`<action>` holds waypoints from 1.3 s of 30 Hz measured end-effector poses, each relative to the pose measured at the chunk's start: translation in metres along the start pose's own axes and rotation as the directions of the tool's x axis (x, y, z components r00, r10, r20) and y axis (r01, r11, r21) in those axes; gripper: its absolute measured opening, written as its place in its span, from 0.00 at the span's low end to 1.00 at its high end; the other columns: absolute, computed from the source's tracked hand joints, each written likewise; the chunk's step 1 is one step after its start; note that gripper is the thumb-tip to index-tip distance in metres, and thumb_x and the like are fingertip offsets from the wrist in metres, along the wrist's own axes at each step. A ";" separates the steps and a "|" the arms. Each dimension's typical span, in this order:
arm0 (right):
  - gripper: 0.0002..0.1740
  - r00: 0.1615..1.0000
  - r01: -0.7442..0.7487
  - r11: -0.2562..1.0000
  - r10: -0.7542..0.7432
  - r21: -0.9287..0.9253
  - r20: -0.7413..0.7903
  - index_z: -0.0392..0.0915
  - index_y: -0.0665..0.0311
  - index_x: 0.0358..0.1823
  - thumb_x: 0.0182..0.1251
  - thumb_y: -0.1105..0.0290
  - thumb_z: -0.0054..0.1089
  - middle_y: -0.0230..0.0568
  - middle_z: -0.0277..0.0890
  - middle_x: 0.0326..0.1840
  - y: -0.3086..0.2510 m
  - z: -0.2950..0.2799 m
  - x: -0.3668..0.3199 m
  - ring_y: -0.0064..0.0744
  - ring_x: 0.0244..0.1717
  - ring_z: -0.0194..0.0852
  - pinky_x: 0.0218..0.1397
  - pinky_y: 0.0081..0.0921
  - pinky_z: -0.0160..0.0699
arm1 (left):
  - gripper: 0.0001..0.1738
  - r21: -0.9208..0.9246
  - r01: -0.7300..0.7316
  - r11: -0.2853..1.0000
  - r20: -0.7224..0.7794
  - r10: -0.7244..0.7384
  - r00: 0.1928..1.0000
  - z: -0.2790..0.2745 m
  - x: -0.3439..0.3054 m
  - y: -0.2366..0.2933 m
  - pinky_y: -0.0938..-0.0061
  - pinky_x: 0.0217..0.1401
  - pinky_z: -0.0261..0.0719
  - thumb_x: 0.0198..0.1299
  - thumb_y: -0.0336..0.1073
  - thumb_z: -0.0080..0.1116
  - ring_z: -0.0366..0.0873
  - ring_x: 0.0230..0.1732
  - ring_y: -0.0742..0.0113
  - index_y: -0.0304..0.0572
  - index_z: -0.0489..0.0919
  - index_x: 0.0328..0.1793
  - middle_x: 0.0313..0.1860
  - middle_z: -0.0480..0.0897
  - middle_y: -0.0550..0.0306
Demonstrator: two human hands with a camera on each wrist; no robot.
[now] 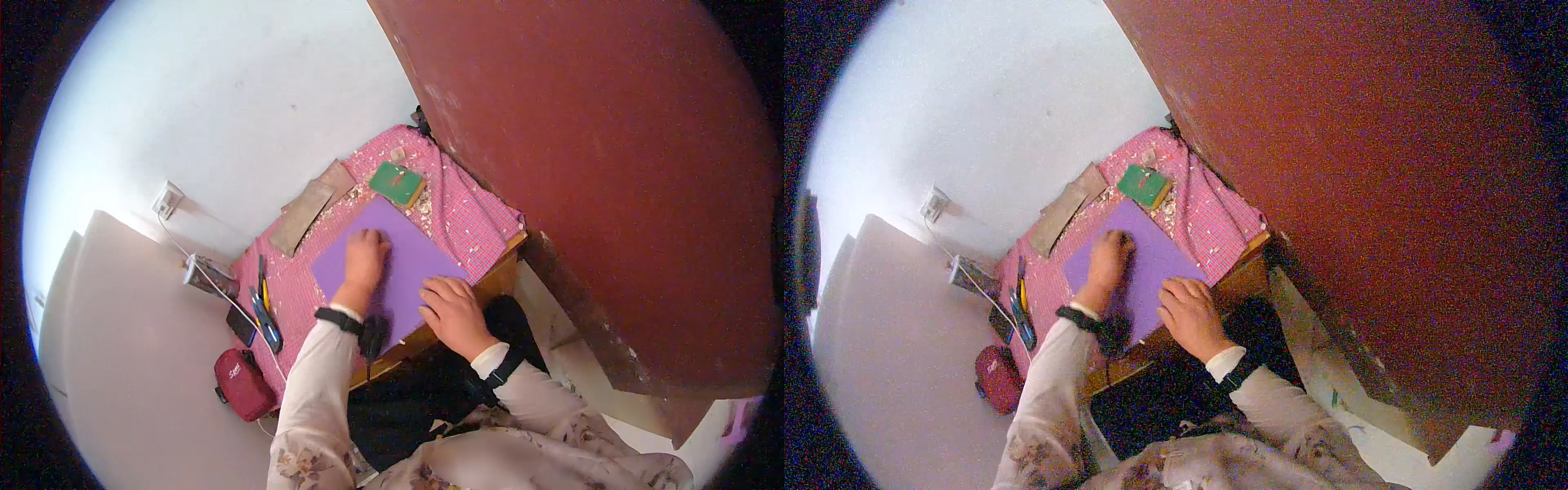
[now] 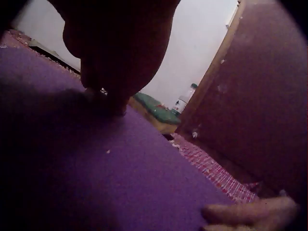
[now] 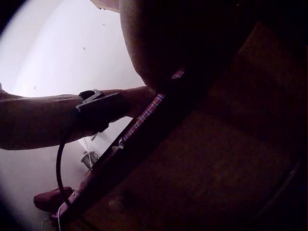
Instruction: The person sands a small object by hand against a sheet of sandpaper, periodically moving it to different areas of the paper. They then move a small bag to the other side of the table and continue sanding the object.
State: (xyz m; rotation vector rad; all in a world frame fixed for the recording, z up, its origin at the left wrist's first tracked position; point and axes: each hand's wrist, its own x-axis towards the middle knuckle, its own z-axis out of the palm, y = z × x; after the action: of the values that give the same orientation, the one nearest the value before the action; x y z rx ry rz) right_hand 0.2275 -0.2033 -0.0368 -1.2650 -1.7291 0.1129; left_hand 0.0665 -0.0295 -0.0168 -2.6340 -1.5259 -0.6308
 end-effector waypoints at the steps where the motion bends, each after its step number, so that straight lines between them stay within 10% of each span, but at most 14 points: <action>1: 0.15 1.000 0.001 1.000 -0.001 -0.002 -0.002 0.76 0.66 0.42 0.56 0.66 0.59 0.43 0.72 0.51 -0.001 -0.001 0.000 0.43 0.57 0.67 0.63 0.40 0.62 | 0.17 0.000 -0.002 1.000 -0.002 0.002 1.000 -0.003 0.006 -0.002 0.54 0.48 0.71 0.47 0.35 0.65 0.73 0.44 0.41 0.35 0.74 0.41 0.40 0.77 0.40; 5: 0.15 1.000 -0.008 1.000 0.008 0.005 -0.010 0.76 0.66 0.42 0.56 0.66 0.59 0.42 0.73 0.51 0.001 0.001 -0.001 0.43 0.56 0.67 0.63 0.40 0.62 | 0.17 0.000 0.196 0.981 0.163 -0.194 0.967 -0.024 0.003 0.034 0.53 0.50 0.71 0.48 0.34 0.64 0.73 0.47 0.41 0.34 0.74 0.42 0.43 0.78 0.38; 9: 0.15 0.999 -0.029 0.999 0.029 0.015 -0.014 0.77 0.65 0.43 0.56 0.66 0.59 0.42 0.73 0.52 0.005 0.008 -0.003 0.43 0.57 0.67 0.63 0.40 0.61 | 0.32 0.107 -0.223 0.969 -0.061 0.230 0.971 -0.010 -0.021 0.043 0.53 0.47 0.75 0.51 0.37 0.64 0.77 0.41 0.39 0.33 0.67 0.62 0.39 0.80 0.38; 14: 0.15 1.000 -0.007 1.000 0.007 0.014 -0.013 0.77 0.65 0.42 0.56 0.66 0.59 0.42 0.73 0.52 0.002 0.002 -0.002 0.43 0.57 0.67 0.64 0.40 0.61 | 0.28 -0.099 0.216 0.971 0.077 -0.209 0.975 -0.015 0.021 0.013 0.52 0.48 0.71 0.47 0.32 0.65 0.75 0.43 0.39 0.32 0.69 0.55 0.39 0.79 0.38; 17: 0.15 1.000 -0.016 1.000 0.016 0.016 -0.020 0.77 0.65 0.42 0.55 0.66 0.60 0.42 0.73 0.52 0.001 0.000 -0.002 0.43 0.57 0.67 0.63 0.40 0.62 | 0.36 0.076 0.048 0.996 0.046 -0.051 0.998 -0.015 0.008 0.028 0.53 0.43 0.75 0.49 0.36 0.65 0.77 0.40 0.39 0.33 0.65 0.65 0.37 0.80 0.37; 21: 0.15 0.999 -0.020 1.000 0.020 0.015 -0.036 0.78 0.65 0.42 0.55 0.67 0.62 0.42 0.73 0.52 0.004 0.006 -0.003 0.43 0.57 0.68 0.62 0.39 0.63 | 0.26 0.036 -0.107 0.994 0.005 0.107 0.994 -0.018 -0.028 0.061 0.53 0.47 0.71 0.48 0.34 0.64 0.74 0.41 0.39 0.33 0.69 0.53 0.38 0.79 0.38; 27: 0.15 1.000 -0.011 1.000 0.012 0.025 -0.023 0.77 0.66 0.42 0.55 0.66 0.59 0.42 0.73 0.51 0.002 0.004 -0.003 0.43 0.57 0.67 0.64 0.40 0.61 | 0.22 0.053 0.217 0.975 0.057 -0.220 0.974 -0.011 0.018 0.007 0.51 0.44 0.72 0.49 0.35 0.64 0.76 0.40 0.41 0.32 0.70 0.47 0.36 0.79 0.39; 34: 0.14 1.000 -0.012 1.000 0.013 0.019 -0.023 0.76 0.65 0.43 0.56 0.67 0.59 0.43 0.72 0.52 0.003 0.004 -0.001 0.43 0.57 0.66 0.63 0.40 0.61 | 0.31 0.145 -0.204 0.968 -0.122 0.222 0.967 -0.008 -0.033 0.036 0.55 0.35 0.77 0.51 0.36 0.63 0.79 0.31 0.41 0.30 0.67 0.60 0.29 0.82 0.42; 39: 0.14 1.000 -0.025 0.999 0.026 0.043 -0.011 0.77 0.65 0.42 0.56 0.66 0.59 0.43 0.72 0.52 0.002 0.004 -0.003 0.44 0.57 0.66 0.63 0.40 0.61 | 0.33 0.038 0.290 0.956 0.135 -0.293 0.947 -0.017 0.009 -0.014 0.54 0.47 0.73 0.51 0.35 0.63 0.75 0.42 0.41 0.31 0.65 0.62 0.38 0.79 0.39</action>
State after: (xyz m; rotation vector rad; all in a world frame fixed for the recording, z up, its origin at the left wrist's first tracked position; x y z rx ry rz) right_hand 0.2257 -0.2027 -0.0416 -1.2543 -1.6927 0.1560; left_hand 0.0527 -0.0186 -0.0001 -2.5067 -1.9747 -0.4494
